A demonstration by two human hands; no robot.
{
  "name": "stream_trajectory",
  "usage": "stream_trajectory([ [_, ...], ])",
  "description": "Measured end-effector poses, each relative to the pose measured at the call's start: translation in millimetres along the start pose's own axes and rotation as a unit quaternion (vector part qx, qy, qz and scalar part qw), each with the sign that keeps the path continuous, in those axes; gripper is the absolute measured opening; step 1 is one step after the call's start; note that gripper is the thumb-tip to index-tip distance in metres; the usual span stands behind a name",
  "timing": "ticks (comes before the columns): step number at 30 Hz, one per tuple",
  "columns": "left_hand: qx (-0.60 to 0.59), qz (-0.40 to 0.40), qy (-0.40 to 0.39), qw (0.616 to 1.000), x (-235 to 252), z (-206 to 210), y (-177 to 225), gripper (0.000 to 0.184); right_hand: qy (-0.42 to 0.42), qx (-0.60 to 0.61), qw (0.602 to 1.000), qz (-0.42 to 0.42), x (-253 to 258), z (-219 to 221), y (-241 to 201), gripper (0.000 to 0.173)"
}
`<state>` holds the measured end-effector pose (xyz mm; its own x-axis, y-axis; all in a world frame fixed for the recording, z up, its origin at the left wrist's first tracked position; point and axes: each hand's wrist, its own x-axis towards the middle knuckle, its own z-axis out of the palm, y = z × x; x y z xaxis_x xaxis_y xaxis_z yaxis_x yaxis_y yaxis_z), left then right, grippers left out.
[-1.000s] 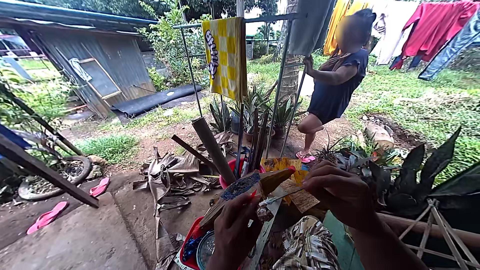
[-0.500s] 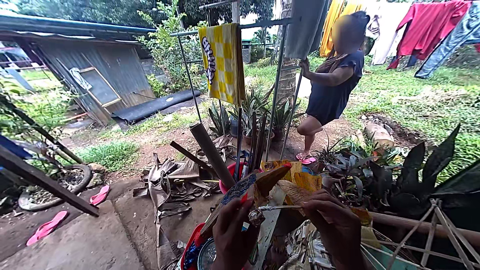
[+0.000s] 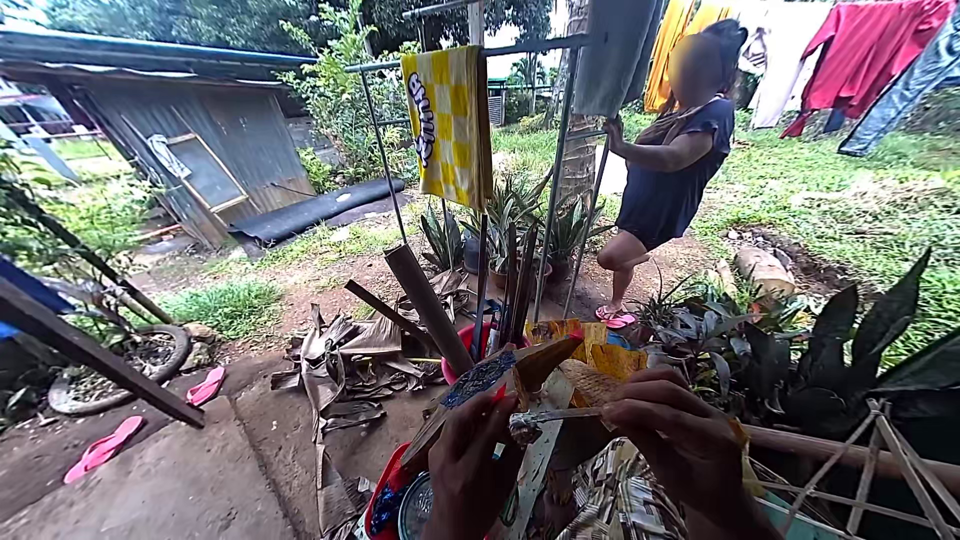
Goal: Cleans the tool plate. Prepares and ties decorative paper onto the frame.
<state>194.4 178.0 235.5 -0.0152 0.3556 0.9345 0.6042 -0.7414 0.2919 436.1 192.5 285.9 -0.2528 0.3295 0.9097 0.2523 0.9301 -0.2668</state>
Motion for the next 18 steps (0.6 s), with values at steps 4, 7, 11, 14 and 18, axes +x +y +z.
stream_trajectory([
  [4, -0.005, -0.044, -0.062, 0.997, 5.5, -2.8, 4.0, 0.03, -0.03, -0.016, 0.999, -0.026, 28.0, -12.3, 6.9, 0.013],
  [7, 0.026, -0.096, -0.096, 0.99, 15.5, -3.7, 11.4, 0.03, -0.065, -0.064, 0.993, -0.073, 50.2, -29.1, -3.5, 0.014],
  [11, 0.053, -0.154, -0.116, 0.98, 26.8, -1.3, 13.5, 0.031, -0.122, -0.151, 0.969, -0.154, 60.2, -45.3, -22.6, 0.016],
  [14, 0.045, -0.172, -0.103, 0.979, 33.6, 1.7, 12.3, 0.03, -0.113, -0.155, 0.965, -0.18, 48.6, -41.7, -19.0, 0.016],
  [18, 0.042, -0.178, -0.095, 0.979, 38.9, 9.3, 12.6, 0.03, -0.055, -0.165, 0.966, -0.192, 20.9, -25.6, -8.8, 0.018],
])
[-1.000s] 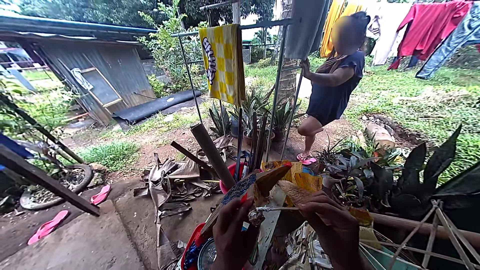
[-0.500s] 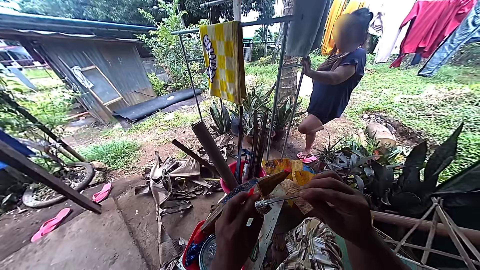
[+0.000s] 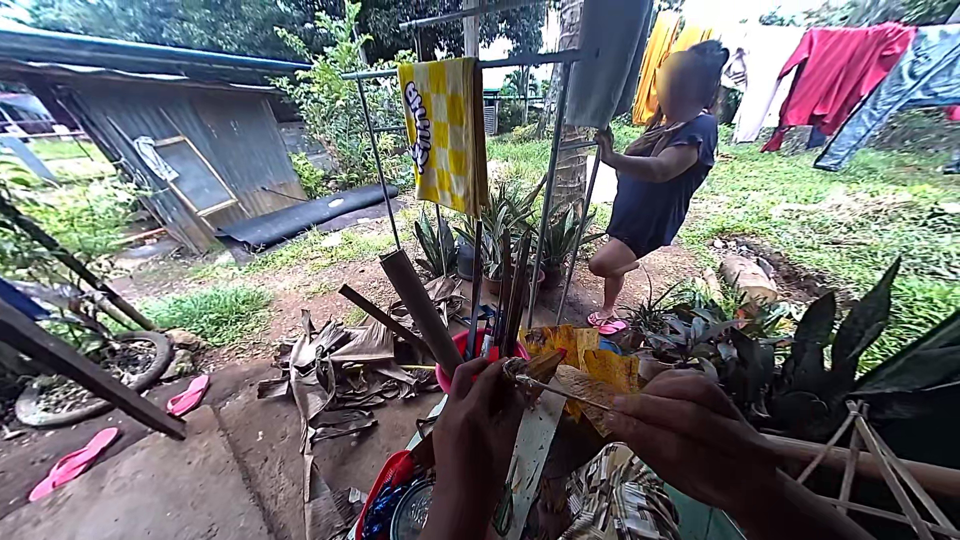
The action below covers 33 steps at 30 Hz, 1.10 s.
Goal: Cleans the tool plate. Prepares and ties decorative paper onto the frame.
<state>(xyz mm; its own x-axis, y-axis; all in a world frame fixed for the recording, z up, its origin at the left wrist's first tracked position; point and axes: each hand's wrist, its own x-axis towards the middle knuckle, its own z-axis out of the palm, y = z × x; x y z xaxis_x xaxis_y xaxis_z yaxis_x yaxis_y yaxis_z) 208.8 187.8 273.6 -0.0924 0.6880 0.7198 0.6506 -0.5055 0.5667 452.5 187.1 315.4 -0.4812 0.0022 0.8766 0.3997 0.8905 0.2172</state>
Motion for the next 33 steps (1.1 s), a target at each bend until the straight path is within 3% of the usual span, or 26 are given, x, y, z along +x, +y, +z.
stream_trajectory([
  [13, 0.056, 0.018, 0.02, 0.998, 7.6, 10.1, 3.5, 0.031, 0.069, -0.03, 0.996, 0.042, -24.6, 37.9, -11.2, 0.013],
  [20, 0.07, 0.018, 0.019, 0.997, 8.8, 13.6, 2.3, 0.03, 0.044, -0.042, 0.997, 0.043, -26.1, 43.1, -7.9, 0.012],
  [33, 0.08, 0.009, -0.005, 0.997, 12.9, 16.1, 1.1, 0.03, -0.061, -0.039, 0.997, -0.031, -18.6, 28.9, -0.8, 0.013],
])
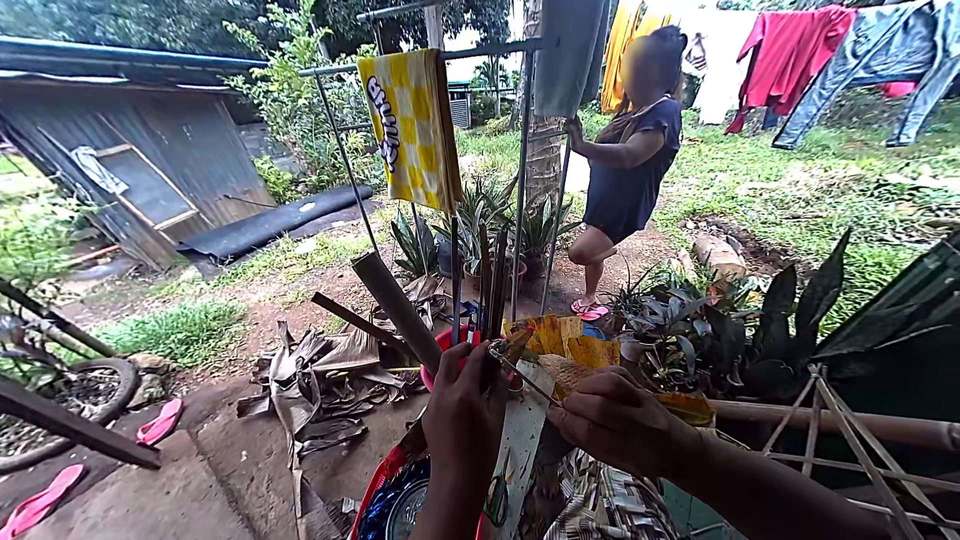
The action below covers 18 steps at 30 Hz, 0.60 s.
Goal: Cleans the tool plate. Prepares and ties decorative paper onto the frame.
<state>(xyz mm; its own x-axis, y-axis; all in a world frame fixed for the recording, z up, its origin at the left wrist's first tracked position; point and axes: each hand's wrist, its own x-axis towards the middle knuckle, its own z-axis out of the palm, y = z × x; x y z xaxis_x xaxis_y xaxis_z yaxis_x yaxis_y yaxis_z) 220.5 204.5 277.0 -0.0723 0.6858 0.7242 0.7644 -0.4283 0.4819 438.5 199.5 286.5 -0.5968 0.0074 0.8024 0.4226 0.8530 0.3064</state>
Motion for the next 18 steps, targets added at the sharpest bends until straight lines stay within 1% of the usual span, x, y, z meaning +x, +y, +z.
stream_trajectory([
  [3, 0.008, 0.005, 0.003, 1.0, 0.5, 1.0, -2.7, 0.029, -0.039, -0.004, 0.999, -0.011, 6.6, -3.6, 2.6, 0.011],
  [5, 0.009, 0.011, 0.004, 1.0, 0.8, 1.0, -4.1, 0.03, -0.06, -0.001, 0.998, -0.03, 11.9, -6.6, 4.5, 0.013],
  [12, -0.049, 0.003, -0.028, 0.998, 0.0, -3.3, -6.3, 0.031, -0.115, -0.009, 0.991, -0.069, 21.8, -17.0, 11.2, 0.016],
  [15, -0.044, 0.008, -0.024, 0.999, -0.3, 0.4, -7.4, 0.031, -0.13, -0.013, 0.989, -0.072, 25.6, -20.7, 10.8, 0.017],
  [18, -0.031, 0.021, -0.009, 0.999, 1.4, 3.9, -9.0, 0.032, -0.141, -0.01, 0.988, -0.057, 27.1, -26.5, 9.2, 0.018],
])
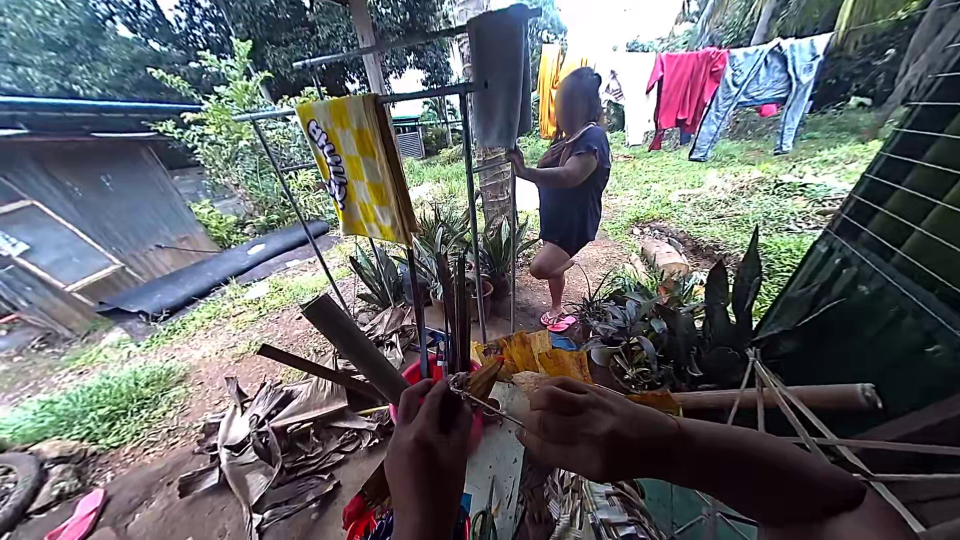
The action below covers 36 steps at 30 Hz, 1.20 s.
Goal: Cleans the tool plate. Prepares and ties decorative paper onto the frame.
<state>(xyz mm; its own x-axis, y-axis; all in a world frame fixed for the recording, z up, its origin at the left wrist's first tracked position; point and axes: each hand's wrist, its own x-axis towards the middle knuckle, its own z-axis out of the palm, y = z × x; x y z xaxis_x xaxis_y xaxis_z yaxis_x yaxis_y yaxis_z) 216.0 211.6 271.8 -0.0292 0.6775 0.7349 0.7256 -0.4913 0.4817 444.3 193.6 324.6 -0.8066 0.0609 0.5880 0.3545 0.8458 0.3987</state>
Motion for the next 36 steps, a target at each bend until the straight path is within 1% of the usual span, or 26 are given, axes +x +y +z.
stream_trajectory([
  [3, 0.01, 0.0, 0.0, 1.0, 6.0, -0.1, 1.5, 0.032, 0.01, 0.007, 1.0, 0.016, -4.0, -4.5, -0.3, 0.016],
  [6, 0.011, -0.025, -0.012, 1.0, 10.2, -1.0, 2.6, 0.03, 0.03, 0.019, 0.999, 0.03, -10.9, -8.0, -2.7, 0.012],
  [8, 0.005, -0.038, -0.017, 0.999, 10.0, -0.4, 3.0, 0.029, 0.047, 0.026, 0.998, 0.038, -15.6, -4.9, -3.0, 0.011],
  [12, 0.0, -0.033, -0.013, 0.999, 7.0, 2.8, 3.8, 0.029, 0.073, 0.025, 0.996, 0.034, -17.7, 6.5, -2.1, 0.011],
  [18, 0.002, -0.021, -0.006, 1.0, 0.4, 2.6, 8.0, 0.029, 0.062, 0.005, 0.998, 0.032, -12.2, 11.0, -2.0, 0.012],
  [23, 0.009, -0.017, 0.003, 1.0, 2.4, 1.0, 7.1, 0.029, 0.043, -0.001, 0.999, 0.034, -17.7, 8.5, -3.0, 0.012],
  [26, 0.018, -0.019, 0.006, 1.0, 5.0, 2.1, 5.3, 0.029, 0.062, 0.031, 0.996, 0.055, -24.9, 3.8, 0.2, 0.01],
  [28, 0.027, -0.008, 0.003, 1.0, 4.7, 3.3, 5.2, 0.03, 0.1, 0.076, 0.988, 0.089, -25.1, -2.6, 7.2, 0.011],
  [31, 0.045, 0.029, -0.005, 0.999, 2.1, 8.0, 7.7, 0.032, 0.12, 0.101, 0.978, 0.141, -18.8, -21.9, 27.9, 0.018],
  [33, 0.055, 0.06, 0.0, 0.997, 0.4, 11.0, 9.2, 0.032, 0.118, 0.117, 0.974, 0.155, -9.3, -34.3, 46.0, 0.021],
  [36, 0.065, 0.092, 0.001, 0.994, -2.9, 11.3, 10.6, 0.029, 0.087, 0.177, 0.966, 0.166, 5.3, -45.1, 68.4, 0.019],
])
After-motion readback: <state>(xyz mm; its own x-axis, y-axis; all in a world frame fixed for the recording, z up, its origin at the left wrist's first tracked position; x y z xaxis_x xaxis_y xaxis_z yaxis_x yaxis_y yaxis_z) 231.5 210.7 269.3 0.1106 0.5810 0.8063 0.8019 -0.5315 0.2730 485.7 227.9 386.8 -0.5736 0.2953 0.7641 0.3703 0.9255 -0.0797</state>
